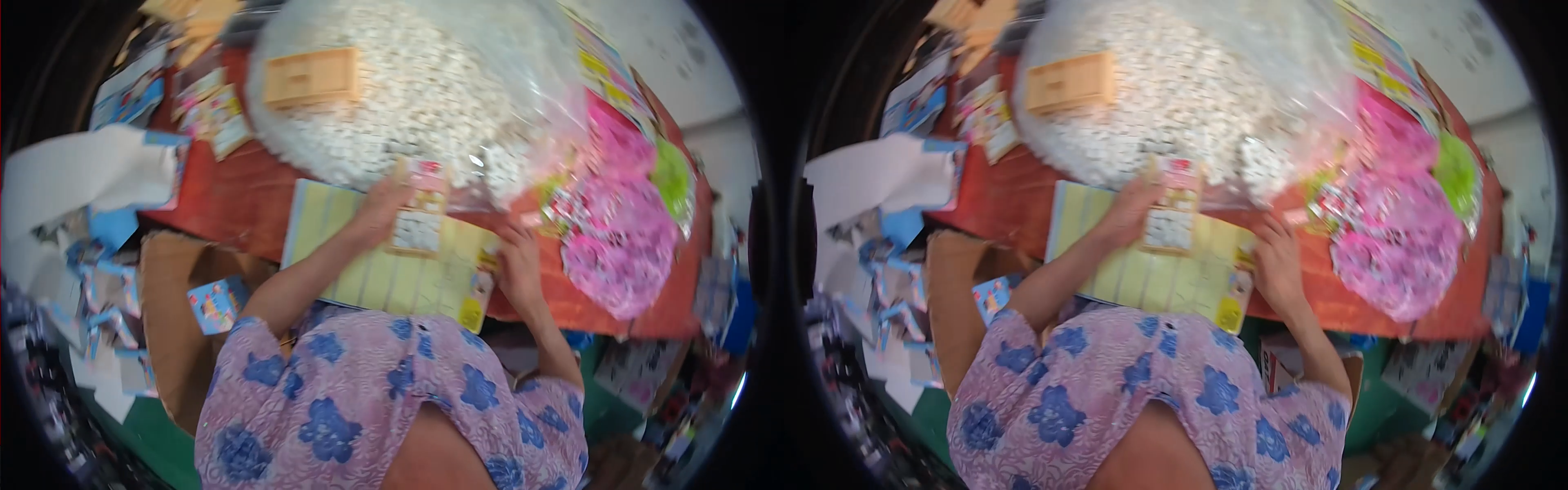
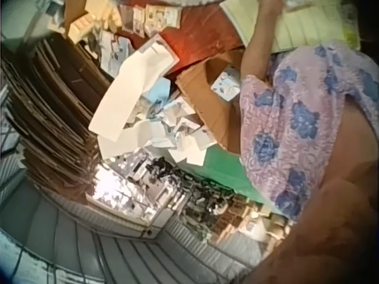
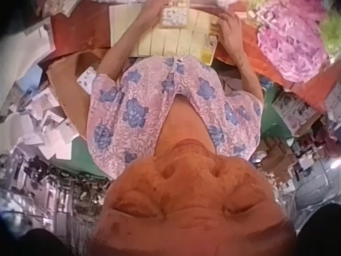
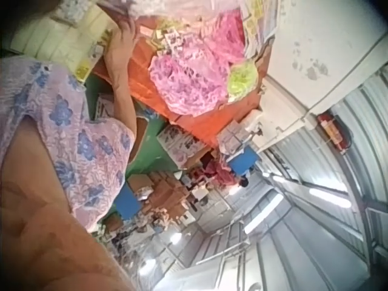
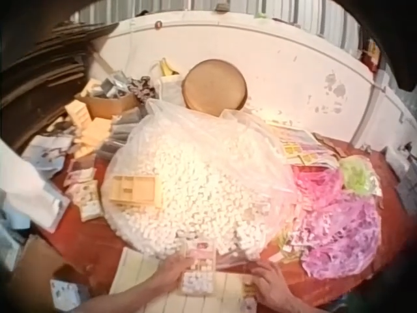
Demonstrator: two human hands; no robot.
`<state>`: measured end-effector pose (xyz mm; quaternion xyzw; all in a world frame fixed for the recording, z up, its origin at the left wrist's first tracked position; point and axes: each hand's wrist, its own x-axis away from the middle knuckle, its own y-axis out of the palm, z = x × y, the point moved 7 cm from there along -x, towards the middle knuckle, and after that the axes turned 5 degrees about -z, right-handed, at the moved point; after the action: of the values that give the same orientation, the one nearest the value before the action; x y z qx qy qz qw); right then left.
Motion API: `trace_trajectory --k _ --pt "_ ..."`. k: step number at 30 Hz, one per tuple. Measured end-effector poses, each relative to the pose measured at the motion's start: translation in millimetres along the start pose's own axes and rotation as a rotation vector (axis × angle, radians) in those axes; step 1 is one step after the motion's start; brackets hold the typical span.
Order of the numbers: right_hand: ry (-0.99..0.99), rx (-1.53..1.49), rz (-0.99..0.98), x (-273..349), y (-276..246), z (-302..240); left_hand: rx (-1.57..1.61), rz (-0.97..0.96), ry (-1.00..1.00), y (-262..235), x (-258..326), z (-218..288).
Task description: Packaging small white plastic toy blocks into plastic trays and then sealing them into bags.
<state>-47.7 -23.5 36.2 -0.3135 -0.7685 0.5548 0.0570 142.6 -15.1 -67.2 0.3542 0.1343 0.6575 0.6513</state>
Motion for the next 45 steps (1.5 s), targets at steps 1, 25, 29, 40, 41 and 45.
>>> trace_trajectory --k 1,25,29,40,41,45 --pt "0.003 -0.028 0.048 6 -8 -5 -0.018 0.000 -0.005 -2 -2 -3" --pt "0.413 -1.495 0.682 -52 -43 29 0.173 -0.114 0.074 51 1 26" --pt "0.353 -1.510 0.729 -70 -35 19 0.214 -0.122 0.093 64 2 27" --pt "0.505 -1.163 0.720 -57 3 44 0.412 0.011 0.114 63 11 19" --pt "0.546 -1.148 0.730 -57 4 40 0.414 0.012 0.116 62 11 18" --pt "0.641 -0.784 0.645 -46 8 45 0.423 -0.028 0.089 63 11 14"
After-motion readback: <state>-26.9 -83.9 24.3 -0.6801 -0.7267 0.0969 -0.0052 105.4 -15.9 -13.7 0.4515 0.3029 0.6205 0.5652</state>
